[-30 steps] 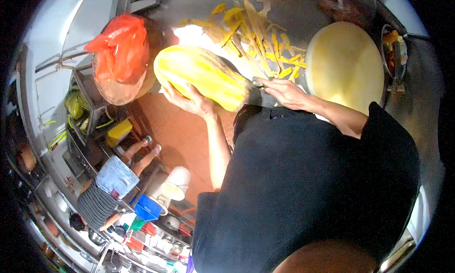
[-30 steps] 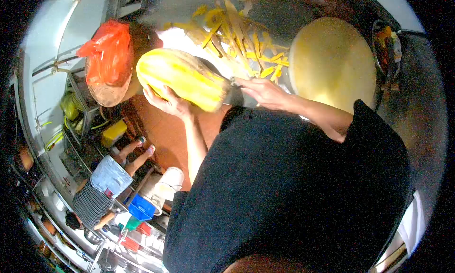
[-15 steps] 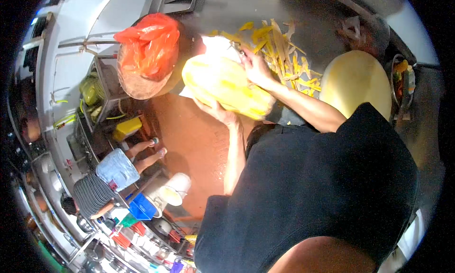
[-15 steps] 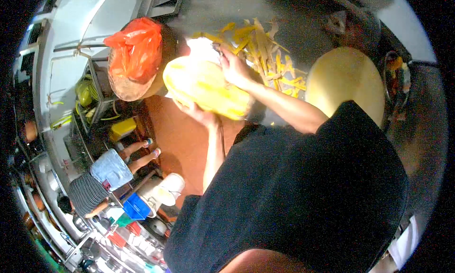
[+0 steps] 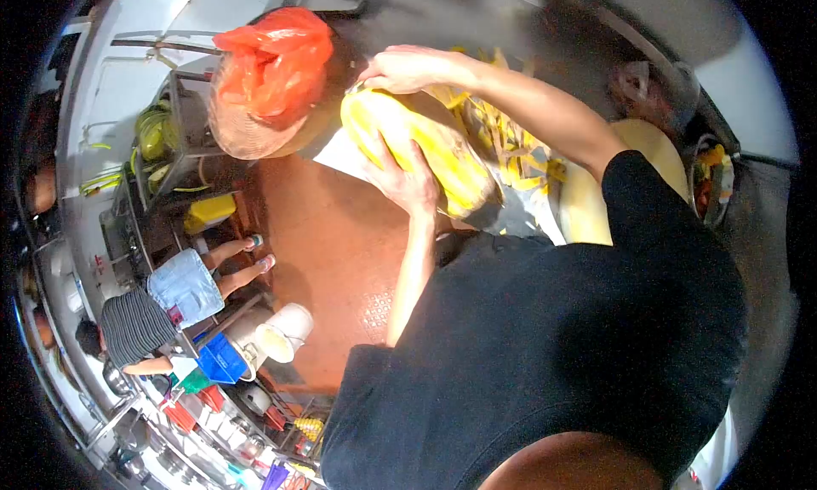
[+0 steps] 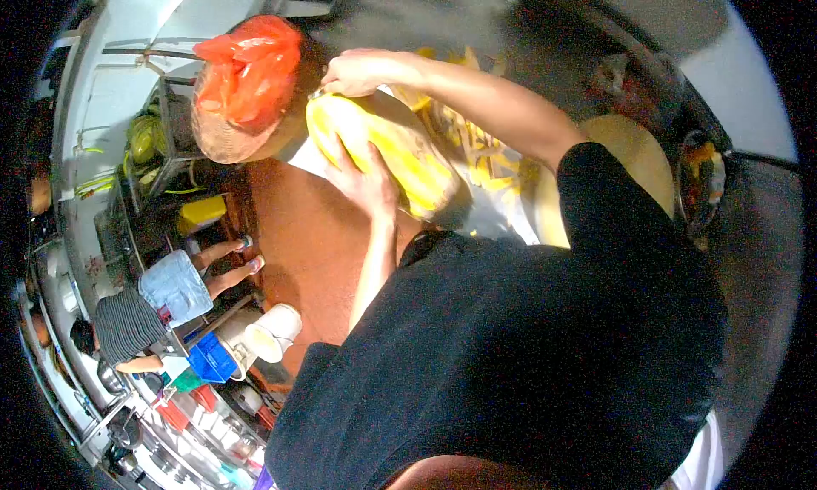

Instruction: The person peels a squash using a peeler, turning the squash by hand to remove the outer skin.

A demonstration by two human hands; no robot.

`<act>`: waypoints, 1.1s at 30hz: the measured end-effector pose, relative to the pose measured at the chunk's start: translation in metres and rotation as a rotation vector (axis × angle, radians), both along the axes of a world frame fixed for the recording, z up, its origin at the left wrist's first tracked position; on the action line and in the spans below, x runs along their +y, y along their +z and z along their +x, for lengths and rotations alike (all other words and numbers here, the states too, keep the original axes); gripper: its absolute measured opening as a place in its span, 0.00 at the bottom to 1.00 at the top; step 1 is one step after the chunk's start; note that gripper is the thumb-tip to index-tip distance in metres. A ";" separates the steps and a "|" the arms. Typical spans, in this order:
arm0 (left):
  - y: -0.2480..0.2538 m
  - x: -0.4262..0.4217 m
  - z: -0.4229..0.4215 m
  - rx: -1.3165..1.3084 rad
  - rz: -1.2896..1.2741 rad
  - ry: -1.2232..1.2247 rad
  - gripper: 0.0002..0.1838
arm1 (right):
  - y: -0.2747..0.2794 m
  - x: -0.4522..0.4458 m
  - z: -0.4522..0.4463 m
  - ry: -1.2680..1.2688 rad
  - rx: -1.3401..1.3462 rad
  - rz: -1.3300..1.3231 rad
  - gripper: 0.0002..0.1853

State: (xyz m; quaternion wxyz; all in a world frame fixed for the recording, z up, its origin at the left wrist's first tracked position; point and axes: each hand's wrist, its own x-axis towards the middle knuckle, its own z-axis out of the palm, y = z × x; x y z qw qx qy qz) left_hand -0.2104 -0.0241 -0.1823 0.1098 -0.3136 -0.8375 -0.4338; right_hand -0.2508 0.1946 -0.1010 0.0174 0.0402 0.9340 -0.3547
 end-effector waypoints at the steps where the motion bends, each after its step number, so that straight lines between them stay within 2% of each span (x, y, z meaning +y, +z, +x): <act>1: 0.001 -0.001 -0.001 -0.015 0.006 0.002 0.36 | 0.001 -0.004 0.022 -0.046 -0.008 -0.027 0.20; 2: 0.002 0.000 -0.001 -0.031 0.020 0.012 0.36 | -0.001 -0.009 0.050 -0.092 -0.027 -0.051 0.21; 3: 0.003 0.001 -0.001 -0.029 0.031 0.016 0.36 | -0.032 -0.019 0.079 -0.146 0.120 -0.033 0.24; 5: 0.002 0.000 -0.004 -0.011 0.022 0.016 0.36 | -0.046 -0.062 0.147 -0.365 0.043 -0.060 0.26; 6: 0.000 0.001 -0.003 -0.006 0.031 0.027 0.35 | -0.074 -0.082 0.184 -0.425 0.207 -0.075 0.25; 7: -0.001 -0.001 -0.002 0.000 0.034 0.039 0.35 | -0.090 -0.108 0.218 -0.414 0.375 0.078 0.25; 8: -0.003 -0.001 -0.002 0.014 0.043 0.054 0.35 | -0.082 -0.128 0.255 -0.506 -0.034 -0.146 0.25; 9: -0.004 -0.006 -0.002 -0.012 0.072 0.036 0.35 | -0.081 -0.140 0.282 -0.549 -0.077 -0.253 0.25; 10: -0.005 -0.013 -0.004 -0.028 0.104 0.020 0.35 | -0.077 -0.144 0.297 -0.528 -0.100 -0.176 0.26; 13: -0.012 -0.018 -0.012 -0.012 0.145 -0.027 0.34 | -0.064 -0.118 0.288 -0.555 -0.023 -0.237 0.24; 14: -0.011 -0.016 -0.011 -0.016 0.141 -0.027 0.34 | -0.068 -0.105 0.260 -0.571 0.218 -0.132 0.22; 16: -0.007 -0.018 -0.009 -0.014 0.125 -0.036 0.35 | -0.038 -0.074 0.190 -0.504 0.128 -0.160 0.20; 17: -0.006 -0.017 -0.008 -0.008 0.119 -0.043 0.35 | -0.023 -0.058 0.150 -0.419 0.223 -0.200 0.20; 18: -0.006 -0.014 -0.010 -0.001 0.116 -0.045 0.35 | -0.031 -0.043 0.107 -0.376 0.320 -0.149 0.22; 19: -0.005 -0.013 -0.012 -0.008 0.125 -0.048 0.35 | 0.000 -0.030 0.074 -0.324 0.222 -0.149 0.22; 20: -0.005 -0.015 -0.011 -0.020 0.129 -0.044 0.35 | -0.017 -0.012 0.036 -0.231 0.230 -0.189 0.22; 21: -0.007 -0.016 -0.011 -0.037 0.132 -0.037 0.35 | -0.041 0.006 0.001 -0.137 0.260 -0.121 0.22; 23: -0.006 -0.015 -0.009 -0.042 0.137 -0.031 0.35 | -0.032 0.019 -0.017 0.050 -0.061 -0.187 0.21; 26: -0.005 -0.015 -0.008 -0.057 0.145 -0.021 0.35 | -0.025 0.005 0.043 -0.004 0.031 -0.116 0.21; 27: -0.006 -0.015 -0.008 -0.061 0.148 -0.020 0.35 | -0.053 -0.007 0.070 -0.152 0.111 -0.215 0.22; 28: -0.007 -0.018 -0.007 -0.062 0.145 -0.018 0.35 | -0.082 -0.023 0.098 -0.191 0.458 -0.190 0.23; 29: -0.008 -0.018 -0.008 -0.055 0.148 -0.017 0.35 | -0.093 -0.046 0.135 -0.300 0.316 -0.085 0.24; 30: -0.010 -0.016 -0.010 -0.045 0.154 -0.018 0.35 | -0.091 -0.075 0.168 -0.290 0.375 0.108 0.25; 31: -0.011 -0.014 -0.011 -0.041 0.161 -0.024 0.35 | -0.086 -0.103 0.197 -0.364 0.336 0.010 0.26; 32: -0.012 -0.016 -0.012 -0.038 0.163 -0.034 0.36 | -0.076 -0.129 0.228 -0.464 0.168 -0.122 0.24; 33: -0.011 -0.018 -0.012 -0.031 0.163 -0.048 0.36 | -0.082 -0.147 0.250 -0.541 0.184 -0.201 0.22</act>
